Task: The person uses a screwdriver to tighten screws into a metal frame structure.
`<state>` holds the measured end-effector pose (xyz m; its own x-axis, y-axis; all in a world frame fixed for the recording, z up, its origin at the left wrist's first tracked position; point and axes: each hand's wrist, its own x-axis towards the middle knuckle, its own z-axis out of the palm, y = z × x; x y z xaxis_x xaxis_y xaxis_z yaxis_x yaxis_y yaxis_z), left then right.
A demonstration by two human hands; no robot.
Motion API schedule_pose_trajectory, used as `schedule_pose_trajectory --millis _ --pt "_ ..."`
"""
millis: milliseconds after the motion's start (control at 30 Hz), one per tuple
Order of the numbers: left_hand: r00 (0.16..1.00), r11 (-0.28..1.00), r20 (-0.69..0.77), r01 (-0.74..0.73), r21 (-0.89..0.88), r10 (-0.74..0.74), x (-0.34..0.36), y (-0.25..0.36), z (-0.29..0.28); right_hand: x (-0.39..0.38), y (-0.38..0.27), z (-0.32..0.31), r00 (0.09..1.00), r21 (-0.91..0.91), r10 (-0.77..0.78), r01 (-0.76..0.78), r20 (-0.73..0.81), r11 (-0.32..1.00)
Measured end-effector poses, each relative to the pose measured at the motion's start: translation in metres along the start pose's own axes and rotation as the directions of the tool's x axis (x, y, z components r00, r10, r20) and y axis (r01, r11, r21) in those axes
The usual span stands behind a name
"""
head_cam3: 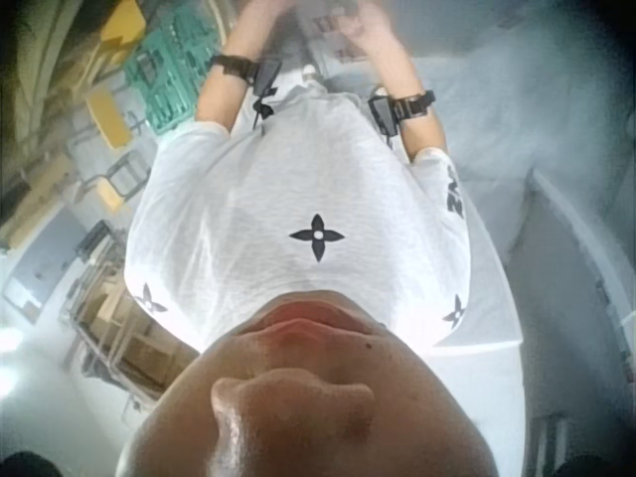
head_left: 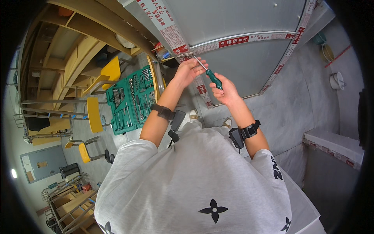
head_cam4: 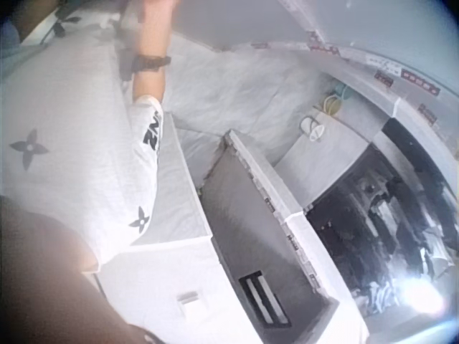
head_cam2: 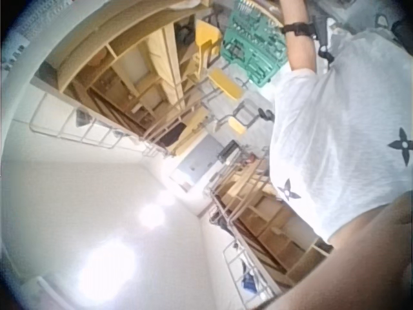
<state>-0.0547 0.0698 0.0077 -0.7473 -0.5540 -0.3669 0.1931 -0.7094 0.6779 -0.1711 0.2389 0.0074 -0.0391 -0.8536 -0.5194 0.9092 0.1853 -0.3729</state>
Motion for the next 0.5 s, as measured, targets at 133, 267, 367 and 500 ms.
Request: schedule_pose_trajectory --millis 133,267,367,500 --pt "0.998 0.997 -0.045 -0.048 -0.055 0.045 0.003 -0.002 0.000 -0.009 0.001 0.019 0.997 -0.128 -0.080 0.080 0.004 0.989" --pt "0.978 0.997 -0.194 -0.066 0.045 0.073 0.007 -0.004 -0.003 -0.009 0.018 0.026 0.674 -0.918 -0.686 0.396 0.275 0.021" --pt "0.976 0.971 -0.209 -0.009 0.240 0.061 0.001 0.007 -0.003 -0.003 0.021 0.020 0.513 -0.847 -0.679 0.238 0.525 -0.475" --pt "0.728 0.368 -0.172 -0.116 0.923 0.663 -0.014 0.036 -0.031 -0.002 0.017 0.018 0.517 -0.832 -0.663 0.215 0.541 -0.511"
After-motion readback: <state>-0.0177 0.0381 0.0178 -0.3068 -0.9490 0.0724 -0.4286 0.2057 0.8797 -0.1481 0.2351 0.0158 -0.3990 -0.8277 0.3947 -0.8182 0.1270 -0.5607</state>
